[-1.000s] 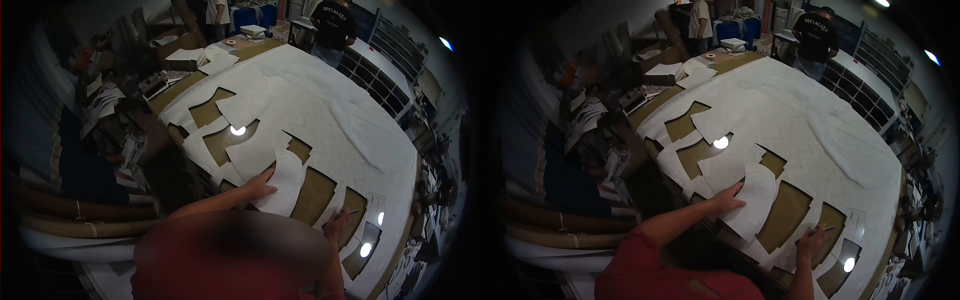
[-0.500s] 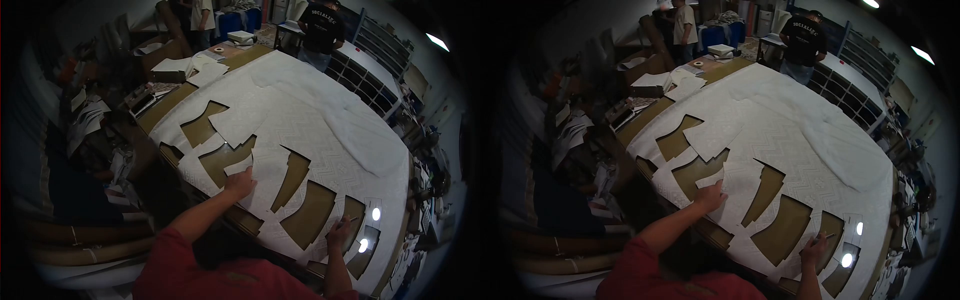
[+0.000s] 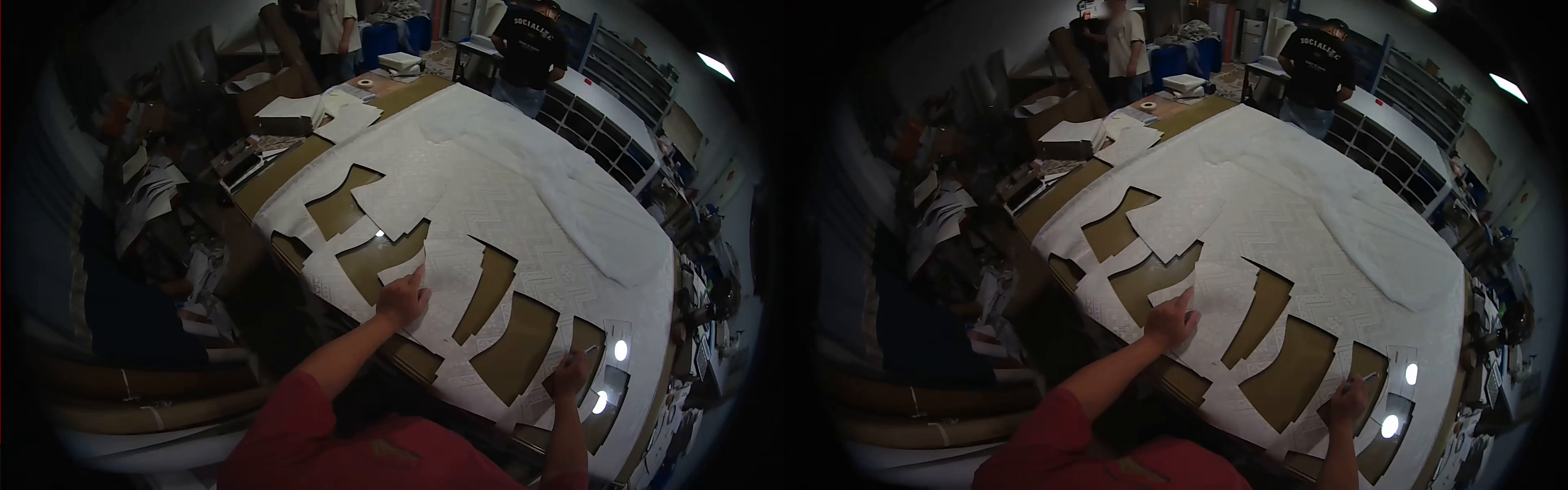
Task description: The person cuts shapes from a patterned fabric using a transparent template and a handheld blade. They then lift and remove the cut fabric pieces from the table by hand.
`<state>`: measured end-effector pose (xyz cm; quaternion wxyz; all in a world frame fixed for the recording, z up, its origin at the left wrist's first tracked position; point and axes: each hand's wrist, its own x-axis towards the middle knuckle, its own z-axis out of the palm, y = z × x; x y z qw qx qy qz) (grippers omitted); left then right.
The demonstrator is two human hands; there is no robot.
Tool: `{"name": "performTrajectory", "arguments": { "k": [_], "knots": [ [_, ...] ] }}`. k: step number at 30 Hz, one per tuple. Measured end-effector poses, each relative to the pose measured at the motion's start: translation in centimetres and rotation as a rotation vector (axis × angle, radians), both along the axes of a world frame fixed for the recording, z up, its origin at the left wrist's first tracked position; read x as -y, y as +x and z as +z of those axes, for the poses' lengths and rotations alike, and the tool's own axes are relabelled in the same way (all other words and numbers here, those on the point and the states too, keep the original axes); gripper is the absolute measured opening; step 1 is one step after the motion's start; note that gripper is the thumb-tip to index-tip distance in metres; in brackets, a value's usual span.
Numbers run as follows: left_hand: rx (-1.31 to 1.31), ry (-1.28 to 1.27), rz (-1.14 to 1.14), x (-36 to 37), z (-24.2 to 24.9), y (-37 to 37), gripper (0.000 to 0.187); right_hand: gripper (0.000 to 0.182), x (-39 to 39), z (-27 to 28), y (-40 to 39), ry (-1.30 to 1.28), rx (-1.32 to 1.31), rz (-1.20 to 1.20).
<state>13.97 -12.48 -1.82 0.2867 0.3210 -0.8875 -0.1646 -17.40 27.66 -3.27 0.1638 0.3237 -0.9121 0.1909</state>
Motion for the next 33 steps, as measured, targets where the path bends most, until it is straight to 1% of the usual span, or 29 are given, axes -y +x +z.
{"name": "performTrajectory", "arguments": {
  "k": [3,5,6,8,9,10,11,12,13,15,16,18,19,21,22,24,25,27,33],
  "knots": [
    [0.037,0.014,0.004,-0.1,0.4,0.0,0.064,0.022,-0.3,-0.6,-0.7,-0.050,-0.006,-0.019],
    [0.062,0.012,0.016,-0.2,0.9,0.0,0.063,0.029,-0.5,-0.7,-0.9,-0.103,-0.067,0.037],
    [0.085,0.013,0.024,-0.4,1.1,0.0,0.063,0.029,-0.7,-0.8,-0.7,-0.099,-0.061,0.036],
    [0.106,0.029,0.026,-0.3,1.2,0.0,0.063,0.040,-0.4,-0.7,-0.9,-0.154,-0.069,0.045],
    [0.123,0.047,0.029,-0.2,1.1,-0.1,0.063,0.040,-0.3,-0.9,-1.4,-0.152,-0.067,0.045],
    [0.131,0.052,0.025,-0.1,0.8,0.0,0.063,0.045,-0.4,-1.4,-1.6,-0.166,-0.037,0.010],
    [0.084,0.027,0.022,0.2,0.4,0.0,0.062,0.049,-0.7,-2.1,-1.5,-0.178,-0.004,-0.034],
    [0.039,0.005,0.003,0.2,-0.1,-0.1,0.062,0.051,-0.7,-2.4,-1.3,-0.161,0.025,-0.040],
    [0.046,0.013,-0.047,0.1,-0.4,-0.1,0.062,0.052,-0.7,-2.0,-1.3,-0.144,0.048,-0.067],
    [-0.007,-0.035,0.004,0.3,-0.8,-0.5,0.060,0.052,-1.2,-2.3,-1.6,-0.090,-0.028,-0.048],
    [-0.019,-0.028,-0.045,0.3,-0.8,-0.9,0.060,0.052,-1.5,-1.4,-1.3,-0.083,-0.041,-0.096],
    [0.009,-0.018,0.004,0.2,-0.4,-0.5,0.059,0.048,-0.6,-0.4,-0.6,-0.146,0.105,-0.064],
    [0.005,-0.016,0.015,0.1,-0.3,-0.6,0.059,0.048,-0.9,-0.7,-0.9,-0.144,0.102,-0.053],
    [0.020,0.018,0.007,0.1,0.1,-0.4,0.059,0.044,-0.7,-1.4,-1.3,-0.131,-0.020,-0.041],
    [0.019,0.014,0.050,0.2,0.1,-0.2,0.059,0.044,-0.4,-1.5,-1.5,-0.136,-0.018,0.001],
    [0.044,0.016,0.023,0.2,-0.2,-0.3,0.060,0.041,-0.6,-1.4,-1.3,-0.162,0.008,-0.027],
    [0.037,0.011,0.022,0.1,0.0,-0.2,0.060,0.041,-0.6,-1.3,-1.2,-0.164,0.016,-0.005],
    [0.033,-0.006,0.032,0.1,0.1,-0.3,0.060,0.042,-0.6,-1.3,-1.4,-0.131,0.022,-0.044],
    [0.052,-0.004,0.025,0.1,-0.2,-0.2,0.061,0.043,-0.8,-1.6,-1.5,-0.122,0.017,-0.045]
  ]
}}
